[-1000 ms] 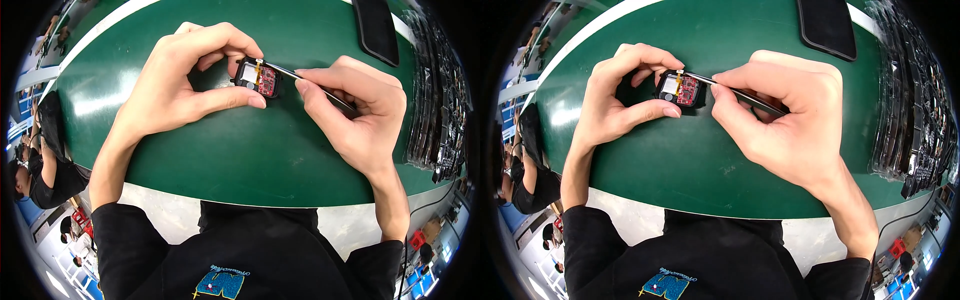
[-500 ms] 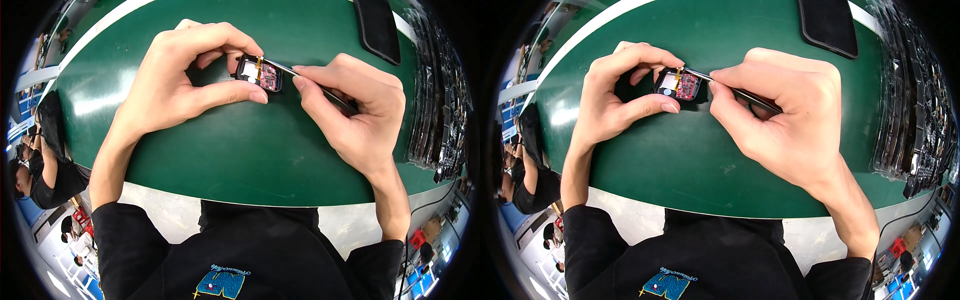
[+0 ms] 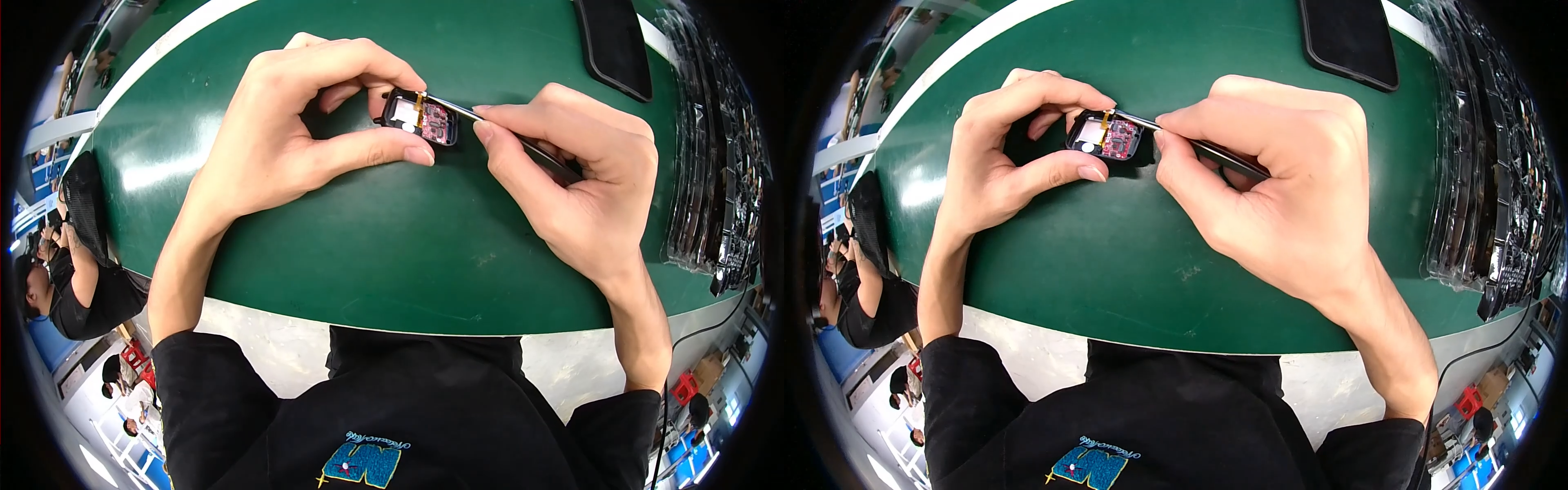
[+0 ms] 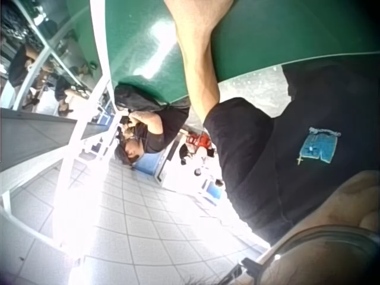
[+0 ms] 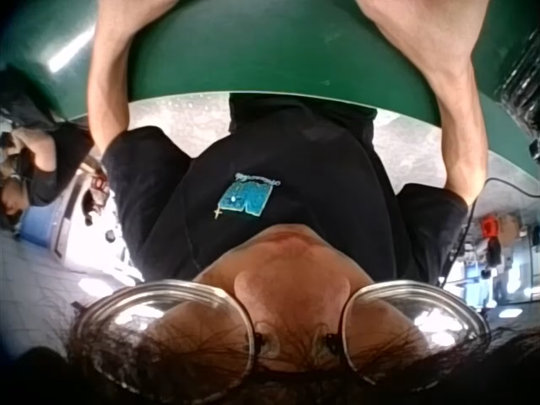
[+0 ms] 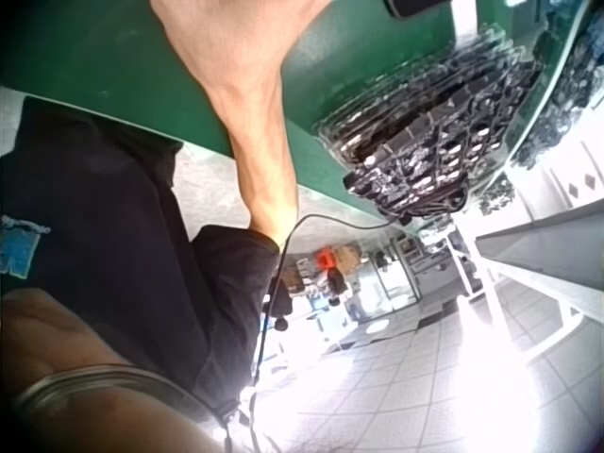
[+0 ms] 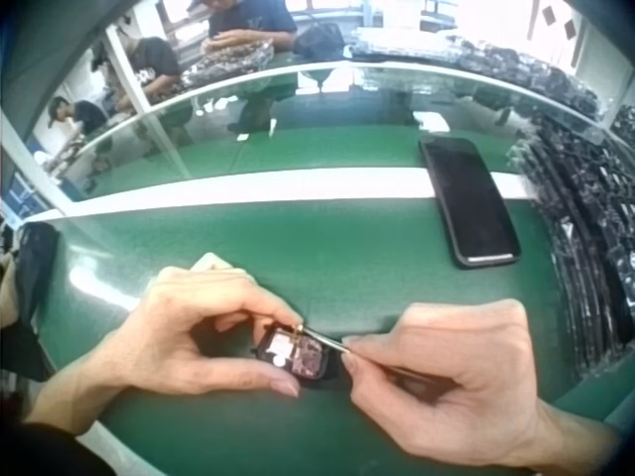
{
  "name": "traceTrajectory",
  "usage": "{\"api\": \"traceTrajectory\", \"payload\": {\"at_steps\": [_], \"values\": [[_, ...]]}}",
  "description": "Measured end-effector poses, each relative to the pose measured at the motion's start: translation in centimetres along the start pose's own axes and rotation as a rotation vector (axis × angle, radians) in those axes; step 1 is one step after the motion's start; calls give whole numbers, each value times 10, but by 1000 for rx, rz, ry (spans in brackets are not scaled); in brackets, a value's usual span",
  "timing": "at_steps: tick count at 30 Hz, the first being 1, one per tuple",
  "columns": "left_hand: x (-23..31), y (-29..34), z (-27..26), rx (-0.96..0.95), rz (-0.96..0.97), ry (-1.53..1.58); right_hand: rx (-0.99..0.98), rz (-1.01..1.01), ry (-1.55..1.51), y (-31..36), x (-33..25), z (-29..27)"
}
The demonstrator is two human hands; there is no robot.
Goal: Using tweezers to assemble small electronic components into a module at a workstation.
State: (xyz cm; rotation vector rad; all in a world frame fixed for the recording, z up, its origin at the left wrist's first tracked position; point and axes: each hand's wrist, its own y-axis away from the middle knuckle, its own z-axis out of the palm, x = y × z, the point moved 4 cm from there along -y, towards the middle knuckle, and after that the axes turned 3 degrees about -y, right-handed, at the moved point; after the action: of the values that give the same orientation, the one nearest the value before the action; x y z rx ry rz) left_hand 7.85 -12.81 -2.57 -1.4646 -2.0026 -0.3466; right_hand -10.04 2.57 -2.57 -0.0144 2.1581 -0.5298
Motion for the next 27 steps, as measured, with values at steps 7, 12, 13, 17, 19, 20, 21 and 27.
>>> {"api": "traceTrajectory", "payload": {"at_steps": [7, 12, 13, 17, 19, 20, 21, 27], "values": [[0, -1, 0, -9, 10, 1, 8, -6, -12, 1, 3, 0], [0, -2, 0, -4, 29, 0, 33, -57, 24, 2, 2, 0], [0, -2, 0, -4, 28, 1, 32, -57, 24, 2, 2, 0], [0, -2, 1, 0, 34, 18, 36, -100, 78, 3, 1, 1], [1, -2, 0, 2, 30, 21, 42, -108, 75, 3, 1, 3], [1, -3, 0, -3, 42, 14, 47, -105, 64, 4, 2, 4], [1, -3, 0, -8, 53, 7, 53, -102, 53, 4, 2, 5], [-12, -4, -5, -85, 111, 97, -44, 42, -101, 0, 2, -1]]}}
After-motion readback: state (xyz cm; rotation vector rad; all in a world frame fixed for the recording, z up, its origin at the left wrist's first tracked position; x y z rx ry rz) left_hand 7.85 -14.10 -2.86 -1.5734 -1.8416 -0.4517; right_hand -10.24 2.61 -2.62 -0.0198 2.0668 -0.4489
